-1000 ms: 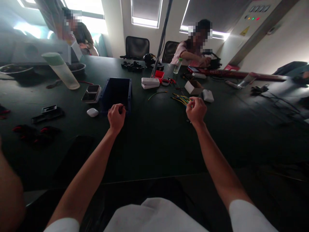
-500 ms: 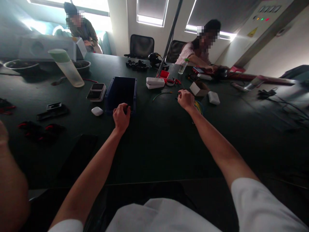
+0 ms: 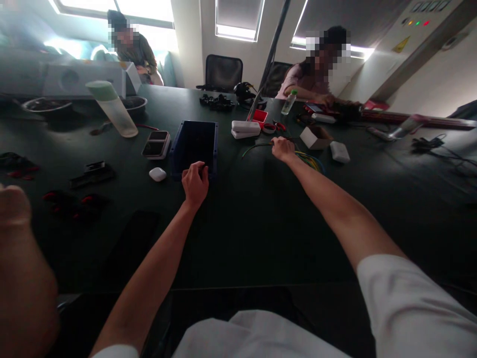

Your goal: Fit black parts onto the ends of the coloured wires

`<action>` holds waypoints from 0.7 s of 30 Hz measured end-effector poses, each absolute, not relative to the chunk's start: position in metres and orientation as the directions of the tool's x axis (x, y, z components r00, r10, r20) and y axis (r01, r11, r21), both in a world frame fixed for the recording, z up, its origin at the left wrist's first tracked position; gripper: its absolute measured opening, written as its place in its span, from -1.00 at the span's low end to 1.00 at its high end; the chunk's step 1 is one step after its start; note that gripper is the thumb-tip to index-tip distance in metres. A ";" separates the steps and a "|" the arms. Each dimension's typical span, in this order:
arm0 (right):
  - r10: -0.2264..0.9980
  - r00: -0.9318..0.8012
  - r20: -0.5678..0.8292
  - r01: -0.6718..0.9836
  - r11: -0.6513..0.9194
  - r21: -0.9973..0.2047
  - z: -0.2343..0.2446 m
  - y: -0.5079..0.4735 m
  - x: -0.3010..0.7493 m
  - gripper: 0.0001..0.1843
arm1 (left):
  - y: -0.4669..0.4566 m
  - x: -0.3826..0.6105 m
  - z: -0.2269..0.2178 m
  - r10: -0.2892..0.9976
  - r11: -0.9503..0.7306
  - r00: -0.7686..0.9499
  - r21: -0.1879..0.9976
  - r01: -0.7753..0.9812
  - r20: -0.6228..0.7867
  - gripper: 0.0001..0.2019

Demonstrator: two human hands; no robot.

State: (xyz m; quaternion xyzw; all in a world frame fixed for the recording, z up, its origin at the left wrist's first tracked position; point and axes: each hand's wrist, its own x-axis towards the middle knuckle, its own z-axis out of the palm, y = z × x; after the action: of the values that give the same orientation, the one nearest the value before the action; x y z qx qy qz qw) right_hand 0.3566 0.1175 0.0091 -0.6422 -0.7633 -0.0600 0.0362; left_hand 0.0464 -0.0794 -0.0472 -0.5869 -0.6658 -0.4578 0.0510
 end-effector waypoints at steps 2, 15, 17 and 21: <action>0.976 -0.194 0.097 0.979 0.186 0.087 0.011 0.125 0.355 -0.52 | -0.080 0.047 -0.047 0.735 -0.103 -0.307 0.546 0.831 0.605 -0.76; 0.977 -0.211 -0.031 0.961 0.213 0.173 0.006 0.183 0.350 -0.54 | -0.080 0.046 -0.047 0.734 -0.133 -0.282 0.538 0.832 0.618 -0.78; 0.974 -0.224 -0.040 0.958 0.228 0.175 0.003 0.188 0.350 -0.53 | -0.079 0.046 -0.047 0.737 -0.129 -0.280 0.535 0.835 0.615 -0.78; 0.960 -0.277 -0.045 0.949 0.281 0.144 -0.004 0.191 0.349 -0.56 | -0.079 0.045 -0.047 0.733 -0.136 -0.274 0.529 0.838 0.623 -0.78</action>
State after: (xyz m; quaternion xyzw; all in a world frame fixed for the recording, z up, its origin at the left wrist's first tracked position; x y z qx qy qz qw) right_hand 0.3488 0.1915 -0.0037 -0.5979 -0.7980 -0.0445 -0.0613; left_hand 0.0452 -0.0795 -0.0474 -0.5997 -0.6548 -0.4564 0.0576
